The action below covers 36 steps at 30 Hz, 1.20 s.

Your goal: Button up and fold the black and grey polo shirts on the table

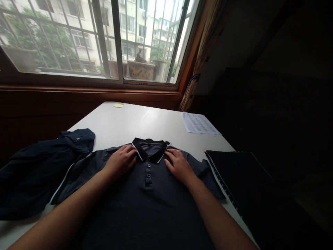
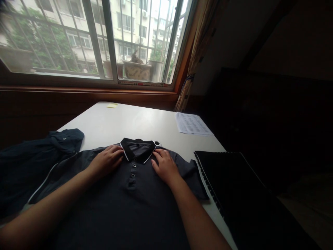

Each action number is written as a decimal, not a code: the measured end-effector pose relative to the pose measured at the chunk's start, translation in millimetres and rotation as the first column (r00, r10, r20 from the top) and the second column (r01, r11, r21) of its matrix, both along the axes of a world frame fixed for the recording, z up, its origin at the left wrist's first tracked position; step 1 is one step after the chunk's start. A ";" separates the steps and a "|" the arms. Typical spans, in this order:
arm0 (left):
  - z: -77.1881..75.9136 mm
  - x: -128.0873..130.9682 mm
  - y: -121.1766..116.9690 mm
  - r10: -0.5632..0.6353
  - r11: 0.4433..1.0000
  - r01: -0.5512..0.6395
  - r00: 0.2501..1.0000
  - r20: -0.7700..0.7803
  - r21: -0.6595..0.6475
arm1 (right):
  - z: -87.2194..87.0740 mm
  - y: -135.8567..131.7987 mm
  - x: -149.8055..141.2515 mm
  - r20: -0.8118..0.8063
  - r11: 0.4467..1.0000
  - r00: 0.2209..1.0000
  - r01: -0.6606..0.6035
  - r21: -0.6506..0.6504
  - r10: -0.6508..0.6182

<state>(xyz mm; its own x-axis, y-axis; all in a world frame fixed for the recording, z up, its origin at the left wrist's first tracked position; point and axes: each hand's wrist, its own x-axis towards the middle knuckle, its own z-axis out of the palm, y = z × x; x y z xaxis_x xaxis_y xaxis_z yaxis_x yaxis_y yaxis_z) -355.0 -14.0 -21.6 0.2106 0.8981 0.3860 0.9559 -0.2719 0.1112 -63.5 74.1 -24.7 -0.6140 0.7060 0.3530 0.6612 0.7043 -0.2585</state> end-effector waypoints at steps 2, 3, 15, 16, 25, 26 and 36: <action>-6.0 -1.0 0.8 0.001 1.000 -0.001 1.000 0.006 -0.007 | -0.6 -1.9 -0.2 0.038 1.000 0.999 -0.007 -0.012 0.007; -8.7 -1.7 1.1 0.008 1.000 -0.008 1.000 0.003 -0.012 | -0.9 -2.9 -0.3 0.059 1.000 0.998 -0.008 -0.018 0.009; -18.3 -6.6 3.7 0.057 0.991 -0.061 0.998 -0.034 -0.118 | 7.5 -15.8 32.0 0.261 0.995 0.962 -0.065 -0.073 0.082; -18.6 -6.6 4.0 0.058 0.991 -0.062 0.998 -0.034 -0.120 | 8.5 -16.7 43.3 0.266 0.997 0.961 -0.054 -0.063 0.069; -19.0 -13.1 1.4 0.064 0.986 -0.068 0.997 -0.036 -0.153 | 16.0 -57.3 130.1 0.111 0.984 0.982 0.144 0.102 -0.155; -18.8 -14.2 0.9 0.065 0.985 -0.070 0.997 -0.036 -0.157 | 16.7 -66.5 132.1 0.108 0.981 0.979 0.163 0.105 -0.175; -10.1 -45.2 -13.1 0.054 0.969 -0.068 0.996 -0.064 -0.236 | 11.4 -160.9 125.5 0.044 0.991 0.992 0.124 -0.058 -0.121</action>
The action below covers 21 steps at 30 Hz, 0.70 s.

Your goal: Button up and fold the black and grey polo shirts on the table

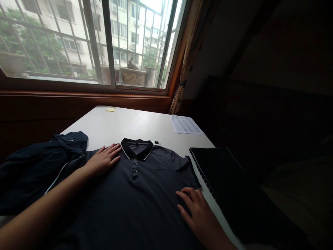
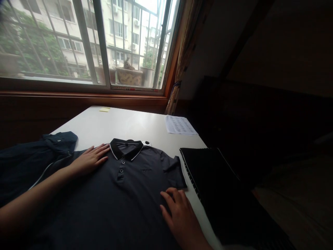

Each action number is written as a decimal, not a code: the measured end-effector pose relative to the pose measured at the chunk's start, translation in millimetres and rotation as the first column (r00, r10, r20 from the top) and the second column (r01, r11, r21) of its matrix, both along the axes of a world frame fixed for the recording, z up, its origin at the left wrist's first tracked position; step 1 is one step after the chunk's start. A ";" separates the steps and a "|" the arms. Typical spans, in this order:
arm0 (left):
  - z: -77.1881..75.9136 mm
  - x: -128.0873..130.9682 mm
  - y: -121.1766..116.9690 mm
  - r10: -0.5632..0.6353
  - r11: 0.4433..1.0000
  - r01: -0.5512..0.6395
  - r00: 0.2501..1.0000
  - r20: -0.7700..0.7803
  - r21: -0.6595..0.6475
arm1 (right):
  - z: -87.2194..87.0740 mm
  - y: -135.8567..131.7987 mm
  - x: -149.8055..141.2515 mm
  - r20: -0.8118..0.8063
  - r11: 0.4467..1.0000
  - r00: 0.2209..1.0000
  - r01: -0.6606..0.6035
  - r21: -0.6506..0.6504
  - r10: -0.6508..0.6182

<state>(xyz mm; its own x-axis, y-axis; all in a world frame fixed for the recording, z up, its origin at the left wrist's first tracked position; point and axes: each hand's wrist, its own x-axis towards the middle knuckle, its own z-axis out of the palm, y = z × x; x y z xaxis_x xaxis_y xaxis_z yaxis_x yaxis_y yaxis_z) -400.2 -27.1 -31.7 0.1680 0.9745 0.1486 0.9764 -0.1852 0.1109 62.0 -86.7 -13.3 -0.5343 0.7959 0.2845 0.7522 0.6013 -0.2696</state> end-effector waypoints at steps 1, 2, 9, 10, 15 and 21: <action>0.9 -4.4 -4.0 -0.004 1.000 0.004 1.000 -0.006 -0.008 | -1.9 -7.6 -1.6 -0.018 1.000 1.000 -0.015 0.002 0.015; 1.6 -8.7 -8.4 -0.007 1.000 0.006 1.000 -0.014 -0.015 | -3.4 -14.6 -3.4 -0.032 0.999 0.999 -0.036 0.003 0.036; 17.1 -34.9 -35.5 0.030 0.998 -0.033 0.999 -0.045 -0.051 | 9.3 -18.3 -0.2 -0.058 0.986 0.988 -0.148 -0.075 0.144; 22.5 -35.2 -36.9 0.043 0.998 -0.045 0.998 -0.046 -0.044 | 13.7 -7.4 4.9 -0.066 0.988 0.990 -0.129 -0.089 0.124; 54.4 6.7 -29.6 0.103 0.979 -0.103 0.995 0.009 0.178 | 27.7 74.9 36.2 -0.069 0.998 0.996 0.055 -0.017 -0.056; 68.9 131.9 15.3 -0.316 0.926 0.298 0.948 0.040 0.231 | 13.1 131.2 40.9 -0.061 0.952 0.969 0.220 -0.213 -0.238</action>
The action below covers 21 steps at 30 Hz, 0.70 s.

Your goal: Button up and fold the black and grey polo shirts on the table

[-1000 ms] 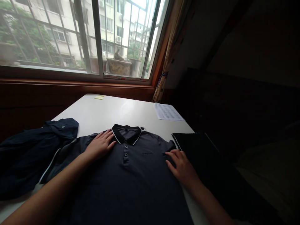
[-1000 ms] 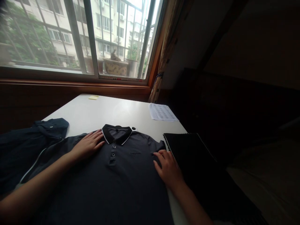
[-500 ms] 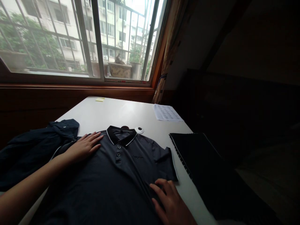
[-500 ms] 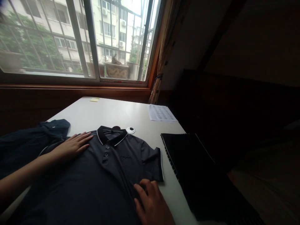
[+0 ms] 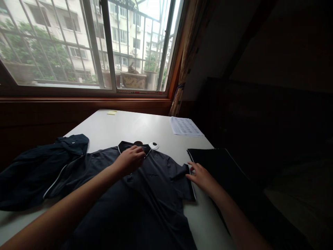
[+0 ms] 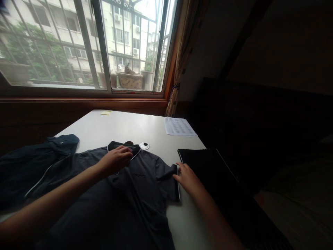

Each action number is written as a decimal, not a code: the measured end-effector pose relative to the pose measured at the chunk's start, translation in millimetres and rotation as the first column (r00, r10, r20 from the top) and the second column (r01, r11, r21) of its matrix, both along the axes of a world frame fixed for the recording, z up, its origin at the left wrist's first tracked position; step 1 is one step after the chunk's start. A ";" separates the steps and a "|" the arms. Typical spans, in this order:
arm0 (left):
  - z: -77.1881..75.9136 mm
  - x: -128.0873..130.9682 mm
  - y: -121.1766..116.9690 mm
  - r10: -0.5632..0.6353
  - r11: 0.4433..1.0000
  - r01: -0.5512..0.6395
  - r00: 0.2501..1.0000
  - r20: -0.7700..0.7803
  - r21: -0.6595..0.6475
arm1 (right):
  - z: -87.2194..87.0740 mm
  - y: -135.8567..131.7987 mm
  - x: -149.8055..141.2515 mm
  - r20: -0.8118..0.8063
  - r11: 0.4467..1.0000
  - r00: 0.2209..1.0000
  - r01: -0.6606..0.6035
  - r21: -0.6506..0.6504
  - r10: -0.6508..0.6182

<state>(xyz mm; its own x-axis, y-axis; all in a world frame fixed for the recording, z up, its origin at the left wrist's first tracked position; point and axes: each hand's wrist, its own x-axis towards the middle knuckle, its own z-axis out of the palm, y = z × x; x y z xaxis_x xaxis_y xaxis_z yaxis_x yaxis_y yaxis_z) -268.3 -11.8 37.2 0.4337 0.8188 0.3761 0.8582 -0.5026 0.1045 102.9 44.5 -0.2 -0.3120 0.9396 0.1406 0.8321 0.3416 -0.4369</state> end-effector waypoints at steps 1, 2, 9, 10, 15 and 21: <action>-1.9 20.4 10.5 -0.059 0.998 0.059 0.998 0.010 -0.005 | -3.9 1.5 -2.4 -0.018 0.999 0.999 0.035 -0.008 -0.035; -4.8 39.2 21.2 -0.117 0.993 0.117 0.993 0.026 -0.010 | -7.6 1.9 -4.8 -0.036 0.997 0.997 0.073 -0.012 -0.073; -37.2 114.5 81.4 -0.281 0.950 0.284 0.959 0.043 -0.131 | -20.7 -7.7 -6.0 -0.208 0.974 0.960 0.155 -0.168 -0.188; -41.7 117.4 87.0 -0.267 0.953 0.271 0.962 0.049 -0.134 | -20.0 -9.5 -4.5 -0.235 0.973 0.954 0.147 -0.177 -0.187; -57.9 118.6 106.6 -0.152 0.979 0.160 0.986 0.072 -0.125 | -7.5 -15.3 1.3 -0.270 0.980 0.942 0.184 -0.080 -0.199; -64.4 121.8 114.4 -0.069 0.995 0.074 0.995 0.075 -0.063 | -5.6 -13.1 -1.5 -0.319 0.958 0.928 0.249 0.144 -0.194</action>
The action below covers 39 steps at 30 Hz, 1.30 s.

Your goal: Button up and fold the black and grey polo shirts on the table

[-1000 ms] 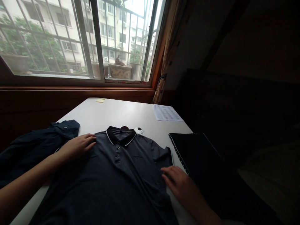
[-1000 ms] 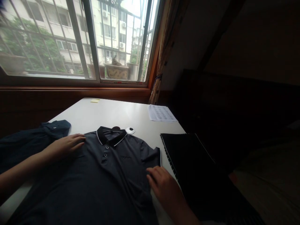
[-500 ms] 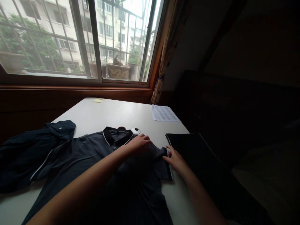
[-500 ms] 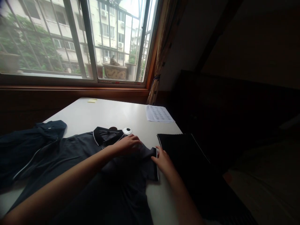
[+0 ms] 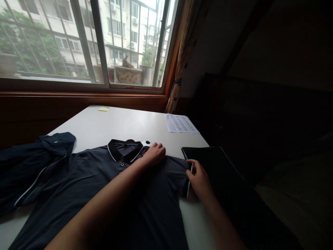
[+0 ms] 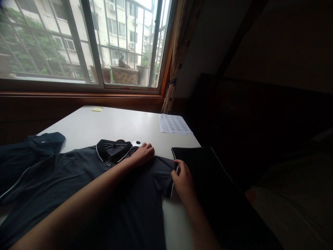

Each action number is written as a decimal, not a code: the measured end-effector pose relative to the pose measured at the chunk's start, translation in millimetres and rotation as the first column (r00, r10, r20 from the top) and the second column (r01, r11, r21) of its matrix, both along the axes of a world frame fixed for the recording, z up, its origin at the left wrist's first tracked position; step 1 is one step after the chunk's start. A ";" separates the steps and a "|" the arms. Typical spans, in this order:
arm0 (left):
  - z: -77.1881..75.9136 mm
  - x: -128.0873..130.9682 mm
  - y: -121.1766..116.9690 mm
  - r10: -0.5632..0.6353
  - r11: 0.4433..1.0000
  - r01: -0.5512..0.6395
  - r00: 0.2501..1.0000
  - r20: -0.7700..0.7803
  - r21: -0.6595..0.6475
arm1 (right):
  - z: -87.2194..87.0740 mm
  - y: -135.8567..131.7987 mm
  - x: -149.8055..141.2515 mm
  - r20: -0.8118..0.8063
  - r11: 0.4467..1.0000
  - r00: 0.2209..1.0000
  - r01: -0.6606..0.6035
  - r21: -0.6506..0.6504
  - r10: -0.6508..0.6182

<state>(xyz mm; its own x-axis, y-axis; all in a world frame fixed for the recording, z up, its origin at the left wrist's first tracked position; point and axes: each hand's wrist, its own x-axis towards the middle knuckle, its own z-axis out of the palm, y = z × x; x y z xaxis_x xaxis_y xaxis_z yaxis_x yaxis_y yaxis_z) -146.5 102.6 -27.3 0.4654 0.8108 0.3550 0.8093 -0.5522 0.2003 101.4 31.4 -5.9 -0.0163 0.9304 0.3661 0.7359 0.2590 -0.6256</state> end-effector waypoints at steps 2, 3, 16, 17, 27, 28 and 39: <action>-1.8 2.0 1.6 0.022 1.000 -0.022 1.000 0.012 0.020 | -7.1 2.0 -2.6 -0.037 0.999 0.999 -0.005 0.053 0.007; -2.5 2.8 2.4 0.031 0.999 -0.031 0.999 0.021 0.029 | -11.1 3.0 -3.8 -0.061 0.998 0.998 -0.007 0.064 0.011; 12.7 -32.9 -31.5 -0.154 0.986 0.154 0.988 -0.015 0.060 | -9.8 6.5 -3.6 -0.055 0.973 0.996 0.080 0.216 -0.070; 10.1 -35.7 -34.4 -0.167 0.984 0.169 0.985 -0.031 0.052 | -9.0 6.1 -4.0 -0.034 0.969 0.997 0.081 0.235 -0.075; -8.0 -35.6 -28.1 -0.043 0.998 0.035 0.987 -0.156 -0.058 | 4.4 -6.6 -20.7 0.373 0.942 0.927 -0.087 0.324 -0.043; -8.1 -36.4 -26.0 -0.044 0.997 0.033 0.986 -0.160 -0.071 | 5.3 -9.6 -26.7 0.395 0.946 0.918 -0.162 0.282 0.040; -9.8 -61.7 -10.9 -0.038 0.995 0.023 0.987 -0.157 -0.094 | -5.8 -31.8 -39.9 0.563 0.956 0.783 -0.137 -0.261 0.266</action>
